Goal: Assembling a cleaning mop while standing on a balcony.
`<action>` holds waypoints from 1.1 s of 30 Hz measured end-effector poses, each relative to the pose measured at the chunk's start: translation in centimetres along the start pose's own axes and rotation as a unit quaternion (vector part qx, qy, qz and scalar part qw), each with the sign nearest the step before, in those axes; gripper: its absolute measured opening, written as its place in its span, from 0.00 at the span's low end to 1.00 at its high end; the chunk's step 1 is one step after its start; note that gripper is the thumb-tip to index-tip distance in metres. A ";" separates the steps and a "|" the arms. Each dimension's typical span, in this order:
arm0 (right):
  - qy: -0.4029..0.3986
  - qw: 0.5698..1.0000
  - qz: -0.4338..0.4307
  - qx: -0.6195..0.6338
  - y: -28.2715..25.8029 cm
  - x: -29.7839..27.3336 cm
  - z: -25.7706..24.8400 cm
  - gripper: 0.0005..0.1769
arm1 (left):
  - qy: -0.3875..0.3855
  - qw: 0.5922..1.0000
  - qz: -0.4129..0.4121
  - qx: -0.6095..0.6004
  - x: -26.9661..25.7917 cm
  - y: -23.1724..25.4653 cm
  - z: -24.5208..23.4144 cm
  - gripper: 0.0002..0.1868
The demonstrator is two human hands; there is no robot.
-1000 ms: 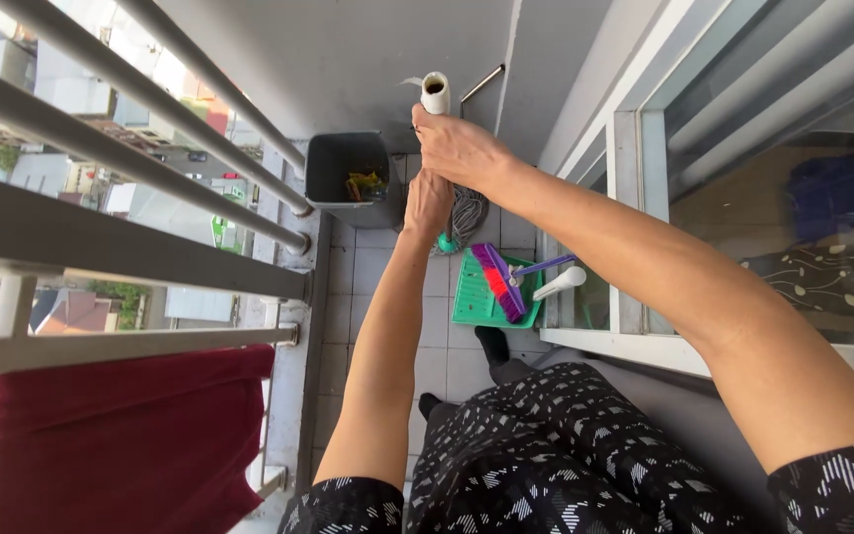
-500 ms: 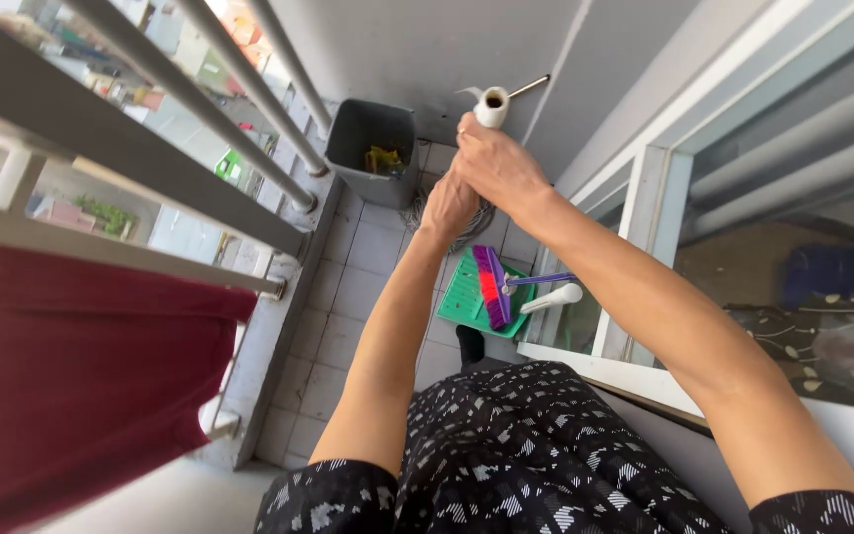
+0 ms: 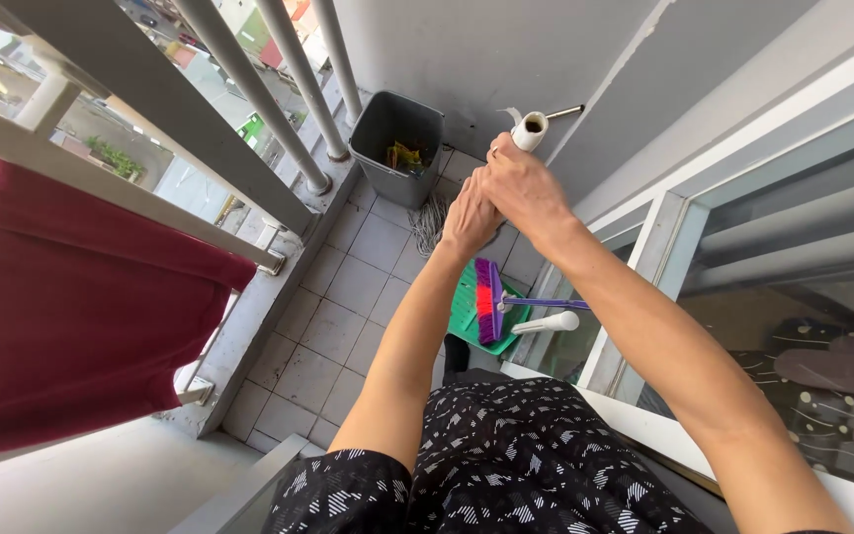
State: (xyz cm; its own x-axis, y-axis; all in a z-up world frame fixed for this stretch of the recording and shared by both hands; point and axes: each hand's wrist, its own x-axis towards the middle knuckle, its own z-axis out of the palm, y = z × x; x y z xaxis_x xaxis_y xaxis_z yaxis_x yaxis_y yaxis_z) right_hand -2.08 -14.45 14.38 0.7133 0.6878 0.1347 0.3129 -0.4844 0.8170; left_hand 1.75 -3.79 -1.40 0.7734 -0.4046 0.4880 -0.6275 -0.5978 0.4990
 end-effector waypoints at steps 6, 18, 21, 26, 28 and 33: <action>-0.004 0.999 -0.016 -0.030 -0.6 0.7 -3.0 0.07 | 0.011 0.998 -0.056 -0.019 -2.0 -0.8 -0.2 0.15; 0.253 0.909 0.065 0.326 0.7 0.4 -12.2 0.09 | 0.131 0.989 0.062 0.005 -5.7 -1.4 -1.8 0.26; 0.251 0.864 0.145 0.413 2.0 -0.1 -13.2 0.16 | 0.050 0.985 -0.140 -0.084 -7.2 -1.3 -2.1 0.13; 0.158 0.720 0.243 0.630 -1.1 -1.7 -11.1 0.17 | 0.048 0.981 -0.148 -0.119 -8.9 0.7 -4.6 0.12; 0.128 0.670 0.269 0.680 -2.3 -2.2 -11.1 0.14 | 0.047 0.980 -0.144 -0.127 -9.5 1.0 -4.6 0.12; 0.108 0.622 0.342 0.696 -4.6 -3.6 -12.4 0.13 | 0.045 0.985 -0.093 -0.137 -11.1 1.8 -4.7 0.14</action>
State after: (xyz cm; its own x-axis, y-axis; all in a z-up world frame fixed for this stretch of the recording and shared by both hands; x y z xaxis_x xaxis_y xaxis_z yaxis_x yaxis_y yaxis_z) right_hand -13.85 -7.98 17.03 0.9242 0.0461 0.3791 0.3294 -0.5988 -0.7301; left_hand -8.38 2.91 -2.53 0.8740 -0.2352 0.4253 -0.4859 -0.4415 0.7543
